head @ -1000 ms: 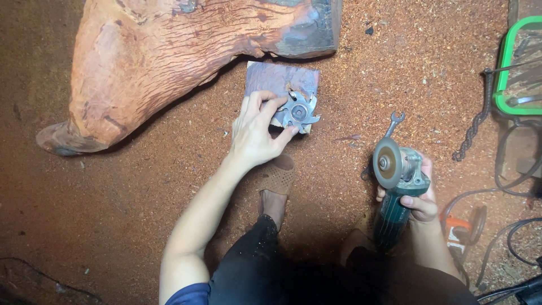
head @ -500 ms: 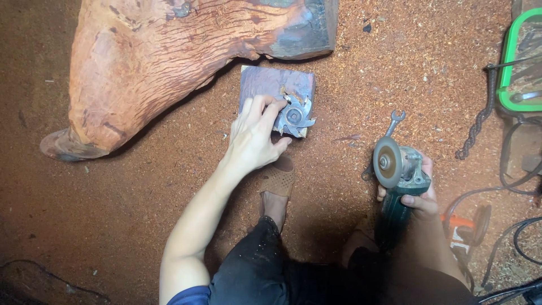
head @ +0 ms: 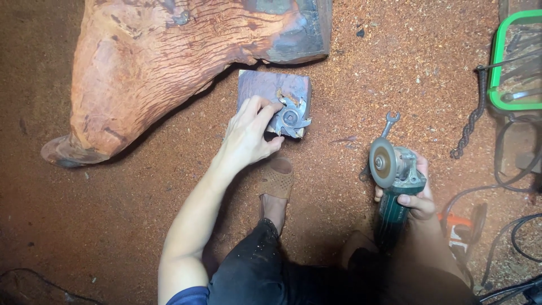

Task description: Grinding the teeth of a star-shaped metal woodworking cutter head using a handheld angle grinder.

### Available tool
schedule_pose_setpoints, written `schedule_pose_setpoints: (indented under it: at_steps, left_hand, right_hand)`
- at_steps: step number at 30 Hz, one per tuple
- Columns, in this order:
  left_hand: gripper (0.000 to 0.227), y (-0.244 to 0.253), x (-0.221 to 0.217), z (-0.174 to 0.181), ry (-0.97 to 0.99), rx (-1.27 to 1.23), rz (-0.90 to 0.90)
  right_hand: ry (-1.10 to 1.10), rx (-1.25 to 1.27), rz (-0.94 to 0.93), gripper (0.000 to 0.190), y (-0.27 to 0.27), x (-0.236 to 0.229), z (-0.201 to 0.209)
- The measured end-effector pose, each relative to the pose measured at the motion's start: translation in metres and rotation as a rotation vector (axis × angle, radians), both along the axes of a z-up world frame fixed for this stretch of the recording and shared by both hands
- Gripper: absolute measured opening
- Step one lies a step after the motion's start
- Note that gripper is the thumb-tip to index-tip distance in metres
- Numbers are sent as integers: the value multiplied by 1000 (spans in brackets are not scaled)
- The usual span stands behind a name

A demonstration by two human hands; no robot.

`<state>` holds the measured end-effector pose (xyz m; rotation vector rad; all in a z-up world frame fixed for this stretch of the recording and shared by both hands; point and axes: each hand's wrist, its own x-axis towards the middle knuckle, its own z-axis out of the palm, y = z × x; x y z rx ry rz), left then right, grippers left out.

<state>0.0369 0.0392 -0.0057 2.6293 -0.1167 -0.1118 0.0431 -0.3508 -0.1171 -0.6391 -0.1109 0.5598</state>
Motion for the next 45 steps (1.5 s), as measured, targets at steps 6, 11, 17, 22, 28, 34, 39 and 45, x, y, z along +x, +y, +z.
schedule_pose_setpoints:
  at_steps: [6, 11, 17, 22, 28, 34, 39, 45]
  left_hand:
    - [110, -14, -4, 32, 85, -49, 70]
    - [87, -16, -3, 4, 9, -74, 92]
    - [112, -24, -3, 3, -36, -9, 98]
    - [76, -14, -2, -19, -73, -106, 44]
    - [54, -20, -3, -13, -126, -77, -30]
    - [26, -25, -8, -17, -194, -81, -47]
    - [22, -25, -12, -14, -252, -153, -72]
    - [17, -28, -19, -23, -503, -150, -99]
  right_hand:
    - [11, 12, -3, 92, -2, -1, -2]
    - [-5, -23, 4, 94, 0, 2, -1]
    - [5, -26, 7, 94, 1, 2, 1]
    - [47, -18, -9, 93, 0, 0, 4]
    - [25, -77, -5, 96, -9, 2, -21]
    - [61, -238, -9, 118, 4, -4, -16]
    - [135, -241, 6, 114, 10, -11, 0]
    - [194, -397, -3, 119, 12, -13, 7]
